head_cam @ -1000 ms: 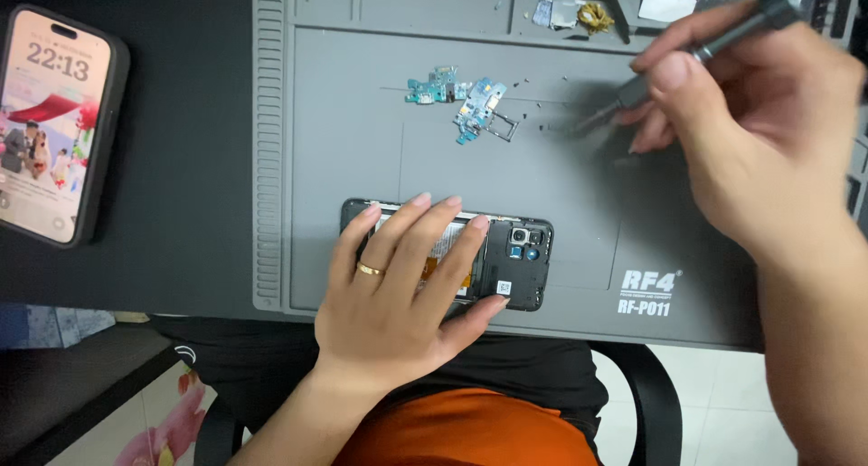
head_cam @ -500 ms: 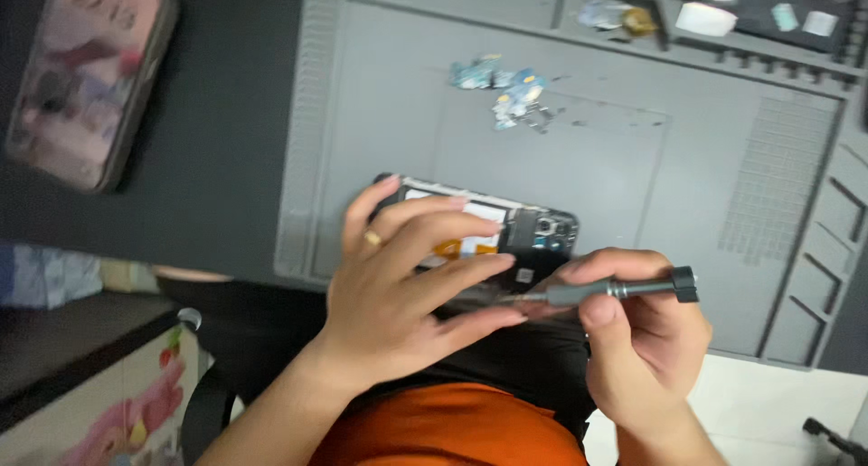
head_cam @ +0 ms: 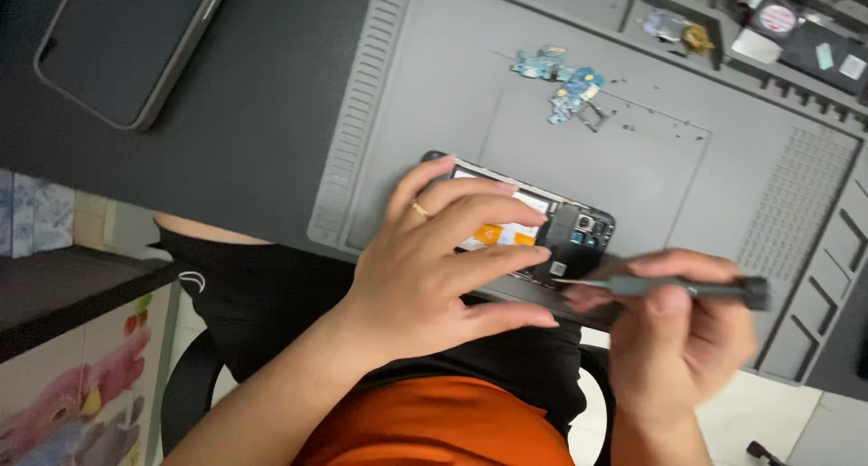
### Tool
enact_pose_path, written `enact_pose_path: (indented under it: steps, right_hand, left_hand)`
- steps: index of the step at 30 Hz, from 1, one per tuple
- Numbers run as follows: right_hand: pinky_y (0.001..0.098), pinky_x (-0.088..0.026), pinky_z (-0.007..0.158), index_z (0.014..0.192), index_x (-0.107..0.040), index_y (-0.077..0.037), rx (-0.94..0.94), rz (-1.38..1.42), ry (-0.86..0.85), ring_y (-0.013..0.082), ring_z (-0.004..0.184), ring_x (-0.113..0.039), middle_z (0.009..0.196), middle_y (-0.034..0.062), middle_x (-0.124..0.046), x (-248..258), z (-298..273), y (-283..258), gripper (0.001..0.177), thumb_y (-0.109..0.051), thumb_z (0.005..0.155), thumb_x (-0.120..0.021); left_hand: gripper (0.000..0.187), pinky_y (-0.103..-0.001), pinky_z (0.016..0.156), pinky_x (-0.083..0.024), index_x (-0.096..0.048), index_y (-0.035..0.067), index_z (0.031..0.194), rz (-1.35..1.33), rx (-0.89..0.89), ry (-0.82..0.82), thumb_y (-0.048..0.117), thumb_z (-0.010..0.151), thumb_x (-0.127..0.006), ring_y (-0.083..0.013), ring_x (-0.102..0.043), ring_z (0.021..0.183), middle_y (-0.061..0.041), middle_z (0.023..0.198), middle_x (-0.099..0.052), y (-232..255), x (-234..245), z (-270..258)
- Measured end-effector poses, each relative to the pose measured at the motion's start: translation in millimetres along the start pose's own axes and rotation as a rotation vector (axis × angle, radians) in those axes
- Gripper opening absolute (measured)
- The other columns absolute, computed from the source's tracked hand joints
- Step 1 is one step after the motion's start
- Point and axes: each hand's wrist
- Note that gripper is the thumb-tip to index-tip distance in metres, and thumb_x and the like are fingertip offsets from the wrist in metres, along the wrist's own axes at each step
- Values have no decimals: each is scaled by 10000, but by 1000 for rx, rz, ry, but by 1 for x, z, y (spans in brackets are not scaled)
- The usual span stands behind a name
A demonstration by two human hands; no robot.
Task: The person uses a screwdriver to remove screws from the back of a disassembled smartphone. They repeatedly adjust the phone's position on the mat while working on the internal components.
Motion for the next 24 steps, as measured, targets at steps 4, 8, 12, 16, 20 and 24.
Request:
enact_pose_path:
  steps: [4,8,12,16,20,24]
  right_hand:
    - [357,-642,545,1129,-493,2,27,-251,74,301,670,-742,875,212,-611,11,-18,1,400,-393,1117,-556]
    - [369,-615,752,1097,-571,85,208,-401,46,324,802,-742,975,239,-665,42,-32,37,339,-253,1100,-570]
    - [444,-622,665,1024,-553,112,328,-334,-23,388,721,-703,884,231,-622,45,-30,43,262,-149,1032,-574]
    - [433,-610,602,986,-535,102,390,-356,-35,365,626,-673,839,221,-610,47,-26,41,290,-180,1044,-563]
    - [428,-588,645,985,-560,138,386,-439,-70,362,667,-679,850,246,-647,46,-26,37,279,-137,1018,-591]
    - [424,-595,657,974,-551,144,362,-450,-74,366,674,-685,841,252,-658,43,-24,33,251,-102,1014,-584]
  left_hand:
    - [363,-567,1251,-328,-775,186,1128,7,-22,-72,511,973,-824,-279,-659,1298,19,1314,-680,-5,4,-2]
    - [352,-549,1226,-392,-759,177,1135,125,-81,-131,388,943,-966,-264,-619,1339,6,1345,-663,-4,0,3]
    - [349,-515,1215,-394,-763,189,1135,165,-74,-163,398,949,-971,-249,-622,1334,15,1350,-665,-3,-2,5]
    - [369,-498,1189,-417,-751,199,1138,197,-105,-151,419,956,-984,-240,-633,1317,19,1353,-676,-5,-3,4]
    - [415,-488,1182,-442,-723,204,1128,221,-113,-145,428,939,-1016,-228,-636,1317,27,1345,-662,-5,0,4]
    - [384,-495,1173,-441,-732,200,1123,201,-117,-152,425,956,-995,-242,-652,1311,17,1355,-672,-5,-1,4]
Point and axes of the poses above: each hand's wrist, its own z-axis towards the middle knuckle, its own x-axis out of the back of the hand, y = z × x
